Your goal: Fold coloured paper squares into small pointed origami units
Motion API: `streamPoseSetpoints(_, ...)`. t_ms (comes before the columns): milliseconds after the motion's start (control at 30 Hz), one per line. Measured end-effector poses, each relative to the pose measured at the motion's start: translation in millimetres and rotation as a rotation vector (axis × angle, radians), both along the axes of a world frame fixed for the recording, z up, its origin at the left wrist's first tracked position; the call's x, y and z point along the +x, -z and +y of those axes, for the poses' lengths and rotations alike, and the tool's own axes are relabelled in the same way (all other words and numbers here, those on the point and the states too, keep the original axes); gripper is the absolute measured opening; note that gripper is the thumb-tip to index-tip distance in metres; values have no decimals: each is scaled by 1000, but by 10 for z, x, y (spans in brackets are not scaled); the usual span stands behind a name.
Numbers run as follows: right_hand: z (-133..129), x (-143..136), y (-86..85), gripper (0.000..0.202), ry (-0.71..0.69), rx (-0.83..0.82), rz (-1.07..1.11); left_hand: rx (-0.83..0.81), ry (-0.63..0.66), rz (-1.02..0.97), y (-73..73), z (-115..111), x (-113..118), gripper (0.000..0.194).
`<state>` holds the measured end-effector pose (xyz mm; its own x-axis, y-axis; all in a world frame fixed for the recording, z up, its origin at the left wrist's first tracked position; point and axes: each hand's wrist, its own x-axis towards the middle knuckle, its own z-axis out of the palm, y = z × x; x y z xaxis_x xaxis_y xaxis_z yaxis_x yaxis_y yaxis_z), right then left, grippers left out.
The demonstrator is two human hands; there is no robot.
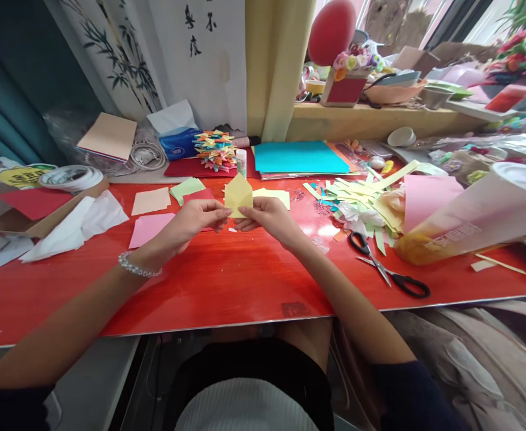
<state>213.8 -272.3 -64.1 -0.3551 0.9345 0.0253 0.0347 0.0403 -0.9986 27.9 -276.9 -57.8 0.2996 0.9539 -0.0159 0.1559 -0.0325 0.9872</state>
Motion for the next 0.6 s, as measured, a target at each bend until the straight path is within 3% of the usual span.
streamPoseSetpoints(367, -47, -54, -9, 32, 53, 107, -29, 99, 39, 140, -23, -63, 46, 21)
streamPoseSetpoints(600, -40, -59, 37, 34, -10, 87, -40, 210, -71, 123, 31, -44, 28, 23)
